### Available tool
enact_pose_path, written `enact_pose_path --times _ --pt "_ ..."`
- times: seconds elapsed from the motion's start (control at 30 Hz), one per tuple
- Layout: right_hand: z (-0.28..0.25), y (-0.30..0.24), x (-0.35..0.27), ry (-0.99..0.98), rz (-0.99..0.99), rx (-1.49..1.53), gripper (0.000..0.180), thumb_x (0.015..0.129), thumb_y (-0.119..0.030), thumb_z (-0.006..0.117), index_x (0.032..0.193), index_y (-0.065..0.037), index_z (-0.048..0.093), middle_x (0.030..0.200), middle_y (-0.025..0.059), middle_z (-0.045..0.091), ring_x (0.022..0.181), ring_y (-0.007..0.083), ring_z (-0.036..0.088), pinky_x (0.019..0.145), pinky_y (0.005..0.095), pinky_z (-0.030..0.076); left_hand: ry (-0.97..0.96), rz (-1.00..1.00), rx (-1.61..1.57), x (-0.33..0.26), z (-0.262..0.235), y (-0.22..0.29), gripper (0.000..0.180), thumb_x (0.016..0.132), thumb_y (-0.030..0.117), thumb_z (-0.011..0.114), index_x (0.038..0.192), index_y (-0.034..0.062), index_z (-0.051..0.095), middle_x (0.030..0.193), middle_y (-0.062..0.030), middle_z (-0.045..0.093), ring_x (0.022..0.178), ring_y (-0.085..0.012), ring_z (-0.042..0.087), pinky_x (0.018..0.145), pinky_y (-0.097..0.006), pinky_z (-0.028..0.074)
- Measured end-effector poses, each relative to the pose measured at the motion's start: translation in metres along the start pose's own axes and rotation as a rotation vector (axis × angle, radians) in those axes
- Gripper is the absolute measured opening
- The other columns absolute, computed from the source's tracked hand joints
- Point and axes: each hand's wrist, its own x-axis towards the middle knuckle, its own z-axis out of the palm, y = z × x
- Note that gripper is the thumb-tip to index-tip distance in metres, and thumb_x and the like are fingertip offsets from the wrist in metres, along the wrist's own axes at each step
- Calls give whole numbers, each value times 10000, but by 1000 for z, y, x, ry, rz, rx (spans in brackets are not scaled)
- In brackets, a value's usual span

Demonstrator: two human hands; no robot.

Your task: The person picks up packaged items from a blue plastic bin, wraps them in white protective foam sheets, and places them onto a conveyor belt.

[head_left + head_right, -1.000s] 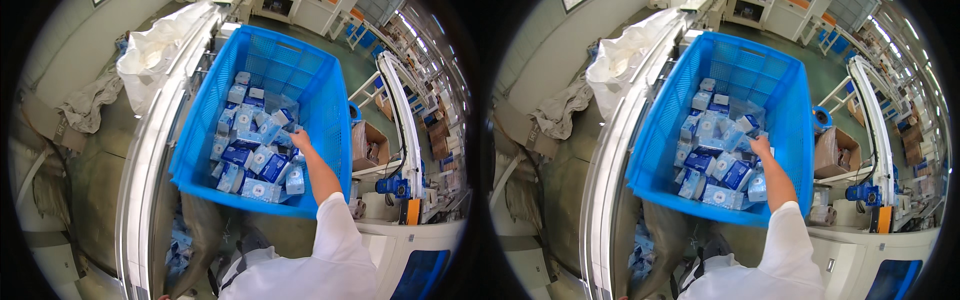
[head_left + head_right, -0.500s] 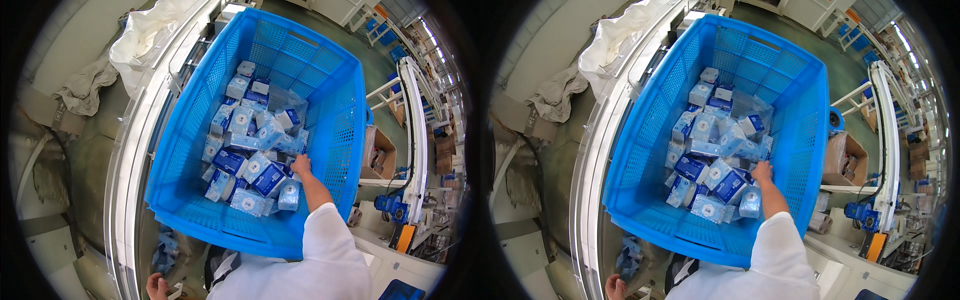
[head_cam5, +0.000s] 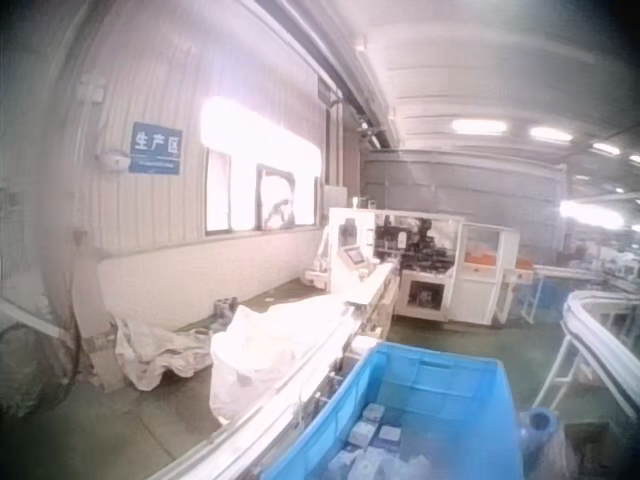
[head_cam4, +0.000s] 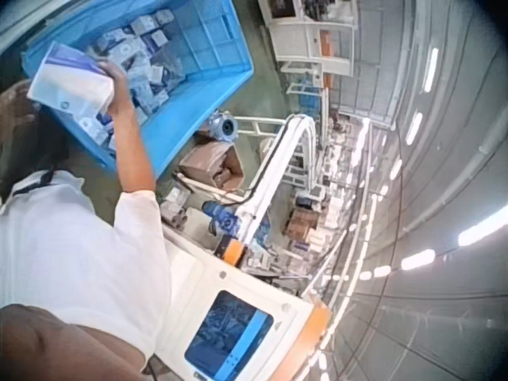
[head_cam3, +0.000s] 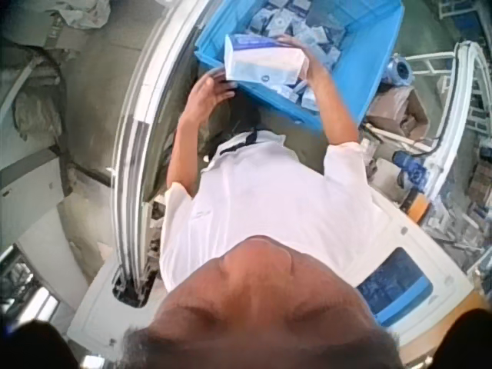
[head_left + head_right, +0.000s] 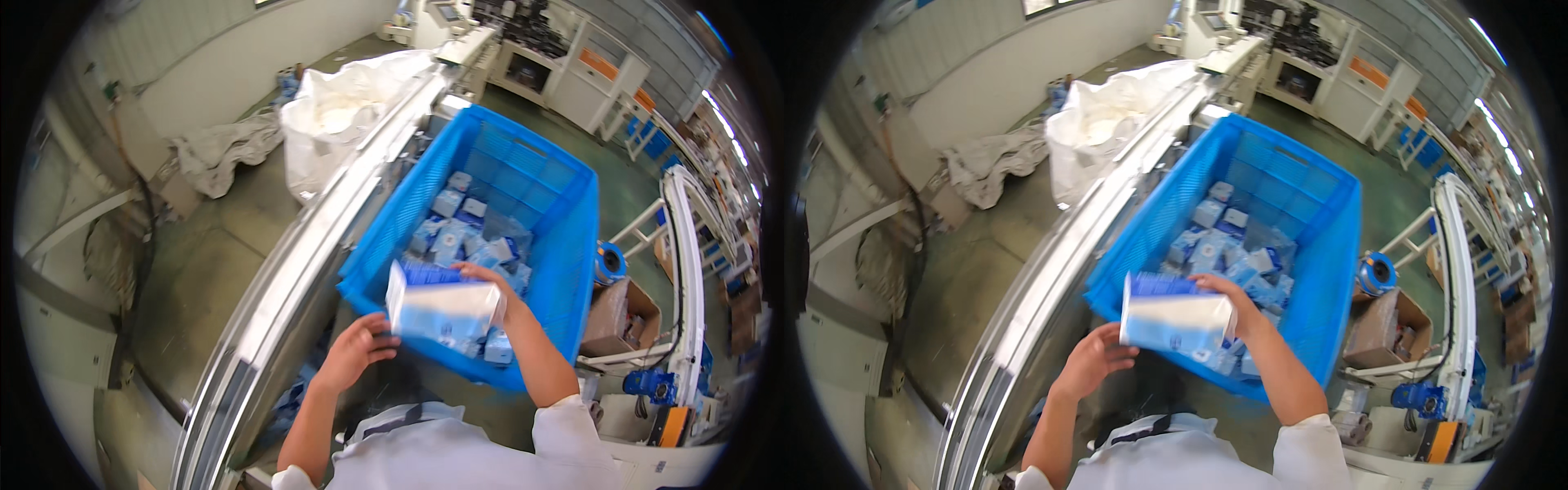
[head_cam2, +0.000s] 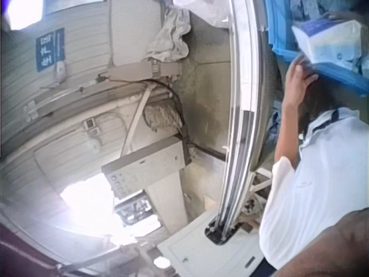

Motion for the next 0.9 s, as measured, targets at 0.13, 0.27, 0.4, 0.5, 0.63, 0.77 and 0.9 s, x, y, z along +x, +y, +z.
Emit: enact_pose_path --times 0.13,0.27,0.4,0.5,0.63,0.77,0.9 --pt "102 73 -3 -481 -2 -828 220 824 -195 577 932 -22 663 892 67 627 840 151 583 757 268 467 -287 -269 134 -53 -43 9 915 754 606 666 1382 23 346 1320 -137 478 1208 -221 479 1002 -384 405" --pt "188 153 -7 -435 46 -971 293 915 -291 537 1005 -36 648 947 56 637 856 132 571 766 296 477 -43 -244 -39 -144 -96 -53 843 716 525 755 1322 45 418 1195 -81 573 1064 -185 585 915 -353 487" --pt "202 200 -41 -144 -428 -476 300 921 -233 537 1153 -46 564 1122 68 584 962 151 568 789 310 507 245 127 -185 -207 -124 -81 857 696 558 749 1317 52 445 1187 -83 593 1061 -221 602 897 -394 507" --pt "243 234 -91 -154 -713 -1113 522 749 -119 608 1245 -9 492 1183 155 545 1039 273 569 871 345 489 370 299 -178 -228 -124 -88 814 715 546 743 1292 46 464 1176 -78 594 1060 -214 599 897 -377 505" --pt "250 255 -103 -270 -681 -1259 721 672 -71 592 1355 -2 370 1236 216 509 1136 389 510 967 383 431 408 366 -139 -251 -123 -87 728 743 466 763 1256 36 477 1125 -55 597 1014 -170 586 872 -332 488" --pt "240 261 -117 -291 -568 -1299 728 693 -68 587 1373 0 335 1214 246 529 1124 402 524 960 400 435 439 365 -119 -263 -117 -93 729 742 466 763 1255 37 476 1134 -52 592 1016 -166 582 867 -330 486" --pt "208 276 -112 -68 -763 -1208 464 775 -78 592 1225 0 514 998 225 628 916 388 617 797 408 508 432 324 -35 -258 -100 -110 723 748 442 766 1265 35 467 1141 -55 585 1025 -163 573 874 -328 480"
